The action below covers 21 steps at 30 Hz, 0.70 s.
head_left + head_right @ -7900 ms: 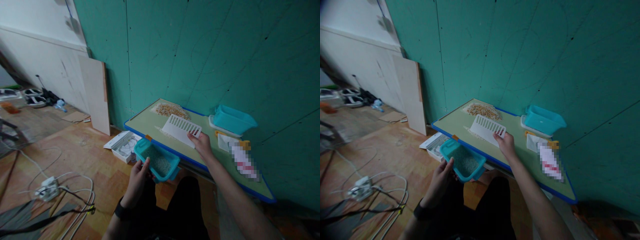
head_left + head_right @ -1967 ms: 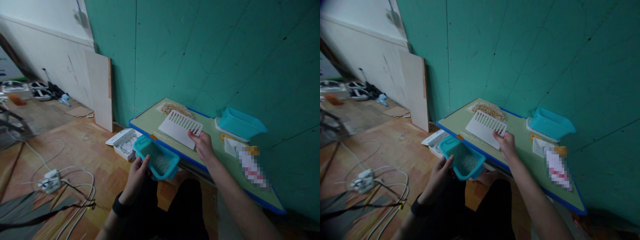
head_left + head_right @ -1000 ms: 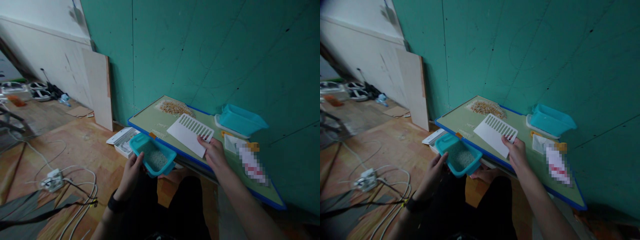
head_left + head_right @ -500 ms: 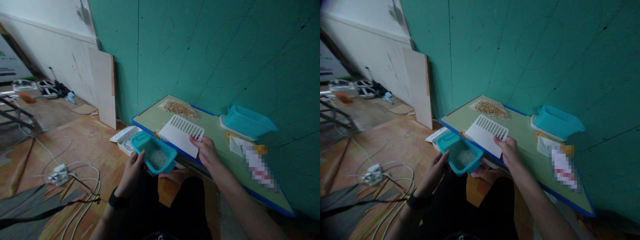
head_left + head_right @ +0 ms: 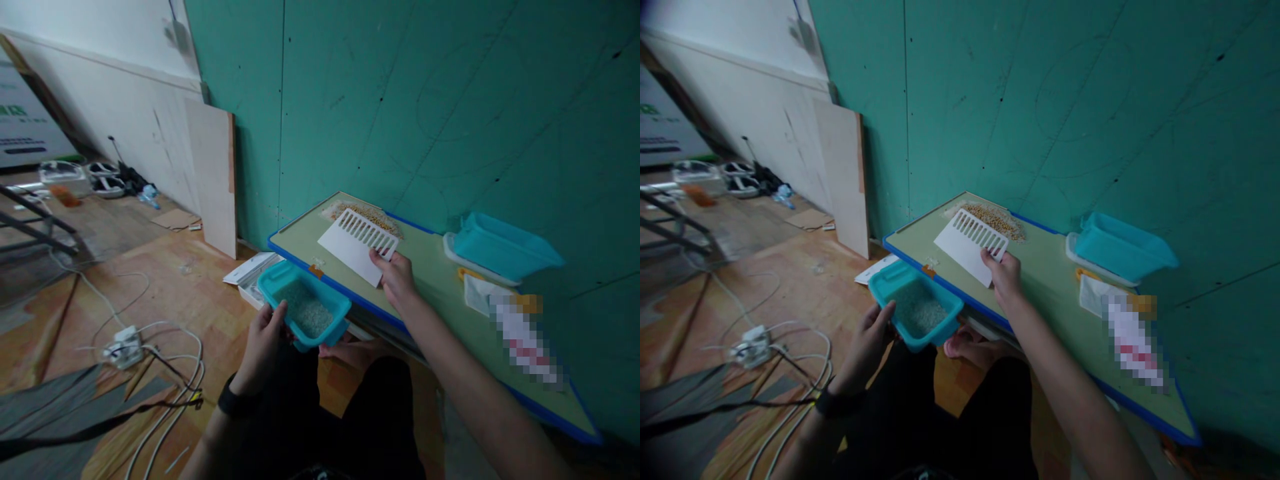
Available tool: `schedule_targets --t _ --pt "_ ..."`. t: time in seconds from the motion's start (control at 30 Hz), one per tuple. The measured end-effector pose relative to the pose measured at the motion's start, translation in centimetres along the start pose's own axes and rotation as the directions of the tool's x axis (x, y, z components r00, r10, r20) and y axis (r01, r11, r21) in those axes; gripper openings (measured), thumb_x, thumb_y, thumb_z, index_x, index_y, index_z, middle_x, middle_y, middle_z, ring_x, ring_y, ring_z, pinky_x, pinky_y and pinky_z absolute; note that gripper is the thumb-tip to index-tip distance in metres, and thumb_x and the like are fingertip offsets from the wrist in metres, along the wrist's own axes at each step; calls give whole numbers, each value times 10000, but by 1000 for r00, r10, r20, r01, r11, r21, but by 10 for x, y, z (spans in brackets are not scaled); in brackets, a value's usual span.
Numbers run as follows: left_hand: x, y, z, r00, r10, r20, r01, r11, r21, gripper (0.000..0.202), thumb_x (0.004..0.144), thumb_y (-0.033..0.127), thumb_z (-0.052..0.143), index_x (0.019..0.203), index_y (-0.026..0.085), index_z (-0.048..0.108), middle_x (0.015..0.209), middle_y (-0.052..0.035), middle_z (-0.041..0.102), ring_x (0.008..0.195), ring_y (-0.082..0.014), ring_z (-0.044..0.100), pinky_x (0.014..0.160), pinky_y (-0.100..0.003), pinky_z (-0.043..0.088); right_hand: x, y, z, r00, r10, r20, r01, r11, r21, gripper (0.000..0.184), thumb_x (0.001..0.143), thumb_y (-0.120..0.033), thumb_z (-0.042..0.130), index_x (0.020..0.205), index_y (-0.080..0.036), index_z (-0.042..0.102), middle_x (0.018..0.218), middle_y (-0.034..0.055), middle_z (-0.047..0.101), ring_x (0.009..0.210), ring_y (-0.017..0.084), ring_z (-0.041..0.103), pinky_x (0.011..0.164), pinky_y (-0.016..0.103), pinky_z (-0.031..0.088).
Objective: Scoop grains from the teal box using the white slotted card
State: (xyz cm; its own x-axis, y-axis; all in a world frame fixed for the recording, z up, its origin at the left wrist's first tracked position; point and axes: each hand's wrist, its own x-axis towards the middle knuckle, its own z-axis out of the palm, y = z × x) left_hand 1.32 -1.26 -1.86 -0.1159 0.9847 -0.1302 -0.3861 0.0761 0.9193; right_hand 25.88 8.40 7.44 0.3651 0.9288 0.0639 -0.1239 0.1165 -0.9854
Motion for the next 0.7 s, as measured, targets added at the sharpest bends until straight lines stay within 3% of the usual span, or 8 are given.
schedule_targets --t 0.23,0.53,0.7 --pt "6 5 -2 999 -43 17 43 999 -5 475 723 602 804 857 183 626 506 49 592 408 -124 549 422 -220 420 18 11 12 997 -73 -22 71 996 -60 414 487 -440 878 758 -186 696 702 -10 715 699 197 675 705 323 531" --pt "6 13 2 1000 19 17 -19 1000 4 442 766 590 775 806 187 598 502 42 596 407 -127 562 421 -219 417 -1 -1 16 991 89 97 -84 995 -56 470 424 -455 923 726 -189 679 687 7 718 643 208 668 632 325 522" --pt "5 16 5 1000 12 18 -13 1000 22 456 755 603 773 751 190 580 499 34 586 409 -128 552 415 -223 404 -14 0 16 988 98 116 -96 995 -26 489 390 -421 949 729 -180 693 701 20 727 713 242 700 678 346 541"
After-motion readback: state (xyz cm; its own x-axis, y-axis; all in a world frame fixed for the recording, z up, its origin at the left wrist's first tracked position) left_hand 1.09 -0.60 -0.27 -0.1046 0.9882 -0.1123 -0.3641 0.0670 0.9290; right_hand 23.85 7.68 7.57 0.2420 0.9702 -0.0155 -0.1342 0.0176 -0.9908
